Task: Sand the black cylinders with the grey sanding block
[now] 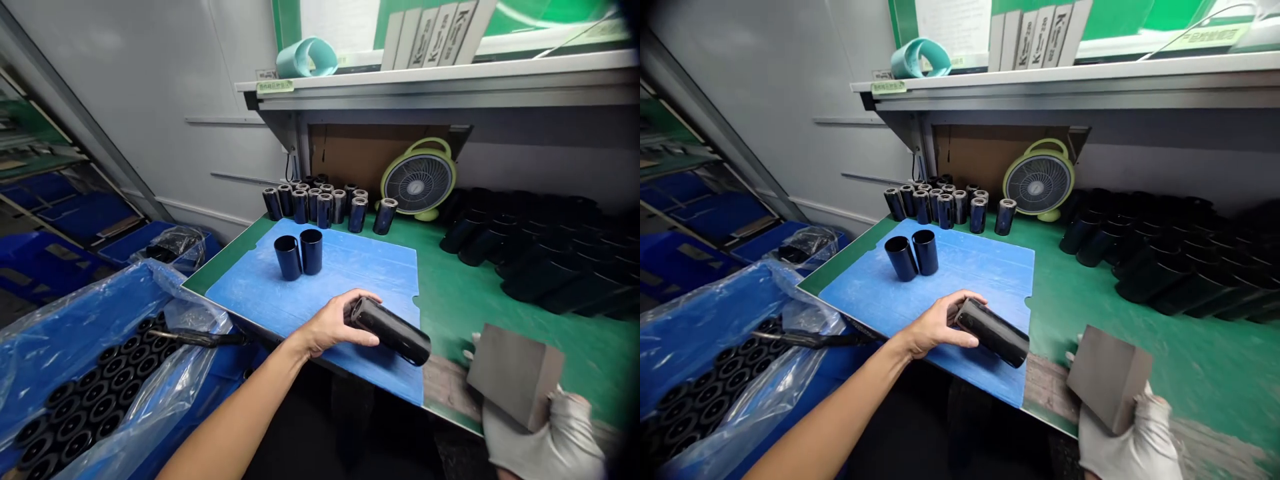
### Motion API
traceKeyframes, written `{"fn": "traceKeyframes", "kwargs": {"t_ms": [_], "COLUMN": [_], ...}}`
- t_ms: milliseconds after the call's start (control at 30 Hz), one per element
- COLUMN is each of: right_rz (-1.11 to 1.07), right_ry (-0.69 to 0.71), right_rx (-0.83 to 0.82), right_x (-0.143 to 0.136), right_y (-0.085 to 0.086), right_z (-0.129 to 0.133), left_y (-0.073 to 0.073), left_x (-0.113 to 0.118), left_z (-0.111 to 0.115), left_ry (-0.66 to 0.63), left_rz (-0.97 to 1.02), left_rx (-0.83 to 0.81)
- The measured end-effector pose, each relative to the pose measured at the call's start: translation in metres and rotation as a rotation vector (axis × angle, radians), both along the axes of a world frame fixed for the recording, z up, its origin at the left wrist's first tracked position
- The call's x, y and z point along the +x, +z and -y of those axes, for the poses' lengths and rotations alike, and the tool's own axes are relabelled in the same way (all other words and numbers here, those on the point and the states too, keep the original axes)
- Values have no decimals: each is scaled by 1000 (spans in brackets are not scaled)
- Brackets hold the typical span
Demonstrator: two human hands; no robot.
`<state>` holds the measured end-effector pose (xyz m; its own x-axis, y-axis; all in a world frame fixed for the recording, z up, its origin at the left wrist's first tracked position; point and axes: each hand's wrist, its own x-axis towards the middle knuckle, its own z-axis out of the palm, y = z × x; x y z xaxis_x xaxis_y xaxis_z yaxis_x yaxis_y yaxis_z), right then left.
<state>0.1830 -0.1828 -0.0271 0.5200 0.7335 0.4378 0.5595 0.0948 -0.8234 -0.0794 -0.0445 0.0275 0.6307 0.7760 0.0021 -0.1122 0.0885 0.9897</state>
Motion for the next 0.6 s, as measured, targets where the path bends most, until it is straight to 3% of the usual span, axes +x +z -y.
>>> {"fn": "traceKeyframes", "kwargs": {"t_ms": [200, 333, 433, 533, 600], "right_rz": [-332, -458, -405, -333, -295], "right_ry": [108, 87, 82, 55, 14], "right_rx": [111, 133, 117, 83, 71], "right_x": [10, 9, 6, 1, -8], "right_y": [-26, -37, -33, -19, -9], "right_z": [-11, -13, -12, -8, -4], "left_y": [0, -4, -7, -9, -9], "left_x": [13, 29, 44, 61, 72], "left_z": [-3, -3, -3, -6, -12], "left_ry": [-20, 16, 123, 316, 361], "left_rz": [198, 391, 438, 407, 420], "left_rx": [-260, -411, -476, -524, -521]}}
